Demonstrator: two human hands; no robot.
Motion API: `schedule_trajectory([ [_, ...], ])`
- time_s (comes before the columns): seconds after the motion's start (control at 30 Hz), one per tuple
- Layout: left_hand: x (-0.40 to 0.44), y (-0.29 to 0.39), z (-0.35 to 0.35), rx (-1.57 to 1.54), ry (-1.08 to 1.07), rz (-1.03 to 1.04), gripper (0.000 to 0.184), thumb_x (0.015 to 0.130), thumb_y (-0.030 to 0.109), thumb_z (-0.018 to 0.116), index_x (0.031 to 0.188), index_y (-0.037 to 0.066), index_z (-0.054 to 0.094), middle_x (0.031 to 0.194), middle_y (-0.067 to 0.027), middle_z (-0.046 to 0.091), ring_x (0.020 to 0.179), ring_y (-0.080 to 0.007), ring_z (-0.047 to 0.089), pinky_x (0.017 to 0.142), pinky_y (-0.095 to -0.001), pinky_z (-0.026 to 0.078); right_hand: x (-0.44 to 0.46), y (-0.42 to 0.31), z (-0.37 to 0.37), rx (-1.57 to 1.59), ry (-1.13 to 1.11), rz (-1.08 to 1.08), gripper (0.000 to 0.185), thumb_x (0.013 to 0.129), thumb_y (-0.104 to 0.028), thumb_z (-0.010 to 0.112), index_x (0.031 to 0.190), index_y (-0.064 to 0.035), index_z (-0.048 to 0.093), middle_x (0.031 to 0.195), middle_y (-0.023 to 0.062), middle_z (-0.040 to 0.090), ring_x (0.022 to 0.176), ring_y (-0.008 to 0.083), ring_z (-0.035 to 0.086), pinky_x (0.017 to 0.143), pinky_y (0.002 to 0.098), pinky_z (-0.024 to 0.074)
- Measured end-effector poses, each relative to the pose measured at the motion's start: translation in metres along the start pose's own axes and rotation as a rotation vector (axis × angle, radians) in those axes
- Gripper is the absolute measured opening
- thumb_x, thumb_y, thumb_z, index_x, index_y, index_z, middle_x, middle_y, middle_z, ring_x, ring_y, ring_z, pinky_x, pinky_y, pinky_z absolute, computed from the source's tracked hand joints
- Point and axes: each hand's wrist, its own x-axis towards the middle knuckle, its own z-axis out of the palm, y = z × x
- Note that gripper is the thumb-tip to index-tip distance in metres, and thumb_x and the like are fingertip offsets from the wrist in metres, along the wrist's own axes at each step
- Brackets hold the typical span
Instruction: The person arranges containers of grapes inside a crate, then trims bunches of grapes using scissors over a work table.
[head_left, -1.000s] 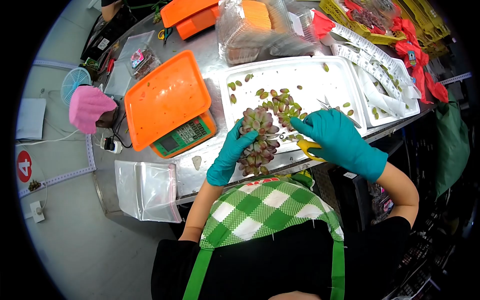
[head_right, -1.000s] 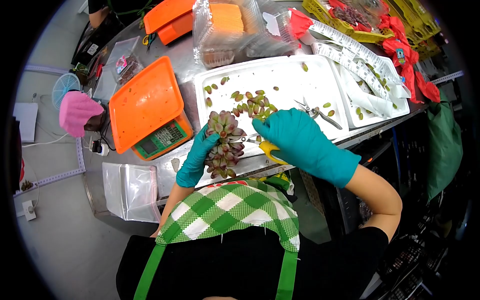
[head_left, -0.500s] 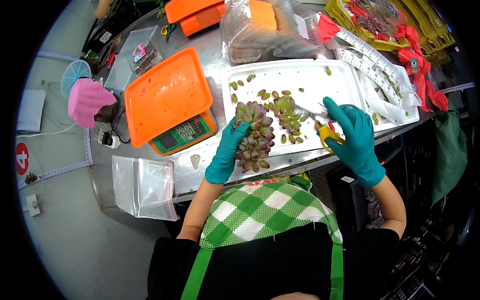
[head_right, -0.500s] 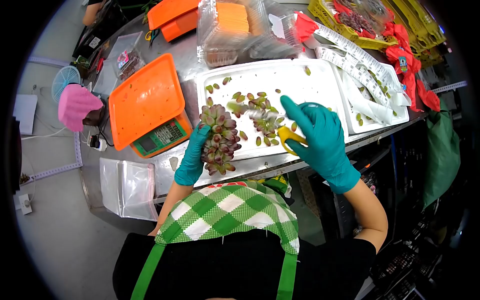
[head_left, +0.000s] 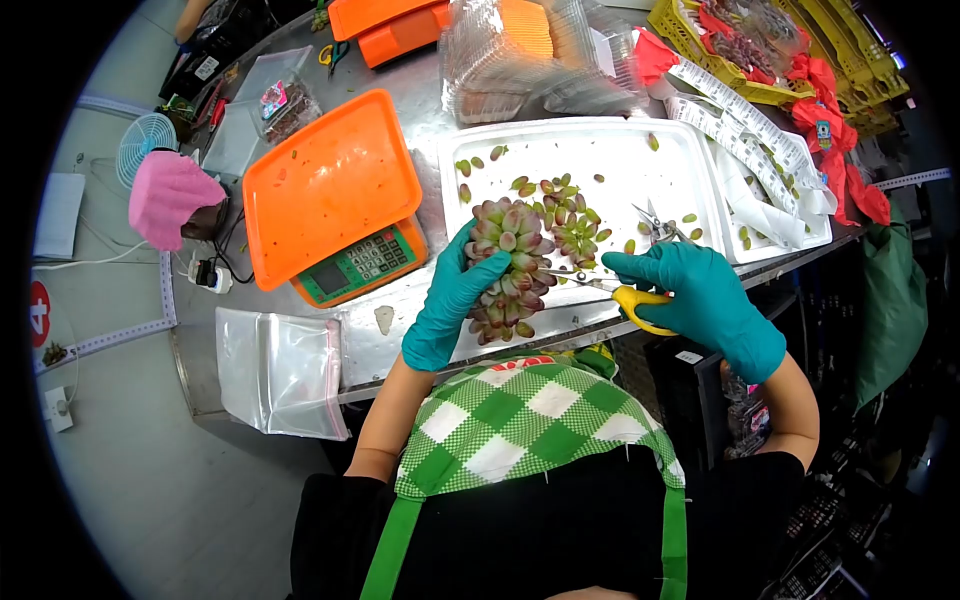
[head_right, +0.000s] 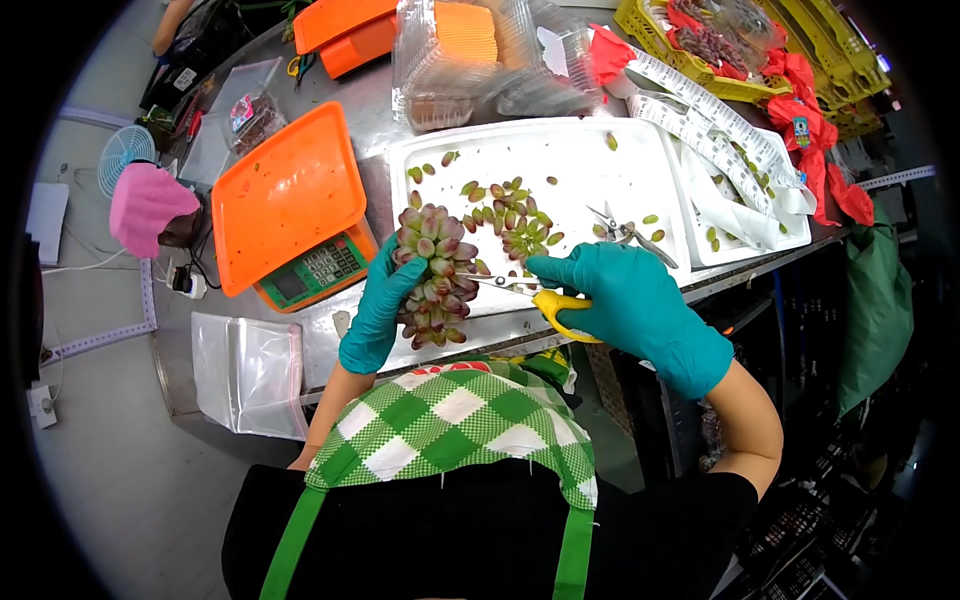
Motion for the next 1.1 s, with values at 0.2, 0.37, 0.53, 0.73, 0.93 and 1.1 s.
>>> schedule_trajectory([
  [0.2,-0.003,-0.002,-0.001,-0.015,-0.035,0.024,0.049,0.079,0.018,0.061,0.121,0.001,0.042,0.108,-0.0077,0.055,0.095,-0.0139,0.055,0.083,-0.0262,0.046,0.010,-0.010,-0.012,-0.314,-0.024,-0.127,0.037,0.072,-0.023,0.066,0.107,-0.0186,0.057,0.072,0.0034,0.055,0.063,0.0208,0.053,0.054,0.0322,0.0414],
  [0.37,-0.008,-0.002,-0.003,-0.196,-0.060,-0.056,0.052,0.083,0.032,0.055,0.123,0.003,0.040,0.110,-0.0093,0.054,0.097,-0.0177,0.056,0.081,-0.0297,0.049,0.018,-0.023,-0.031,-0.359,-0.041,-0.225,0.042,0.070,-0.022,0.066,0.109,-0.0139,0.055,0.078,0.0031,0.053,0.066,0.0210,0.052,0.056,0.0331,0.0415],
  [0.53,-0.013,-0.011,-0.009,-0.447,-0.133,-0.107,0.060,0.084,0.045,0.046,0.129,0.006,0.033,0.121,-0.0132,0.047,0.105,-0.0237,0.052,0.088,-0.0362,0.046,0.018,-0.017,-0.031,-0.297,-0.005,-0.175,0.046,0.067,-0.019,0.069,0.111,-0.0168,0.056,0.080,0.0029,0.054,0.069,0.0213,0.053,0.057,0.0333,0.0424],
  [0.73,-0.002,-0.017,-0.006,-0.659,-0.209,-0.029,0.067,0.084,0.054,0.038,0.131,0.008,0.030,0.127,-0.0132,0.041,0.112,-0.0260,0.046,0.093,-0.0413,0.041,0.014,-0.020,-0.026,-0.115,-0.015,-0.057,0.035,0.071,-0.023,0.067,0.105,-0.0165,0.060,0.072,0.0047,0.057,0.064,0.0218,0.055,0.056,0.0331,0.0436],
  [0.93,-0.003,-0.023,-0.002,-0.616,-0.109,-0.055,0.063,0.085,0.052,0.039,0.130,0.009,0.032,0.125,-0.0121,0.044,0.110,-0.0247,0.048,0.092,-0.0395,0.042,0.015,-0.020,-0.014,0.067,0.007,-0.006,0.027,0.074,-0.028,0.062,0.095,-0.0106,0.064,0.073,0.0104,0.060,0.063,0.0267,0.058,0.056,0.0348,0.0463],
  [1.1,-0.012,-0.012,0.004,-0.424,-0.035,-0.119,0.057,0.087,0.046,0.041,0.129,0.008,0.034,0.123,-0.0110,0.045,0.109,-0.0219,0.050,0.091,-0.0350,0.043,0.017,-0.020,-0.017,0.076,-0.126,0.025,0.035,0.074,-0.026,0.064,0.107,-0.0135,0.060,0.077,0.0093,0.059,0.068,0.0240,0.058,0.060,0.0328,0.0453],
])
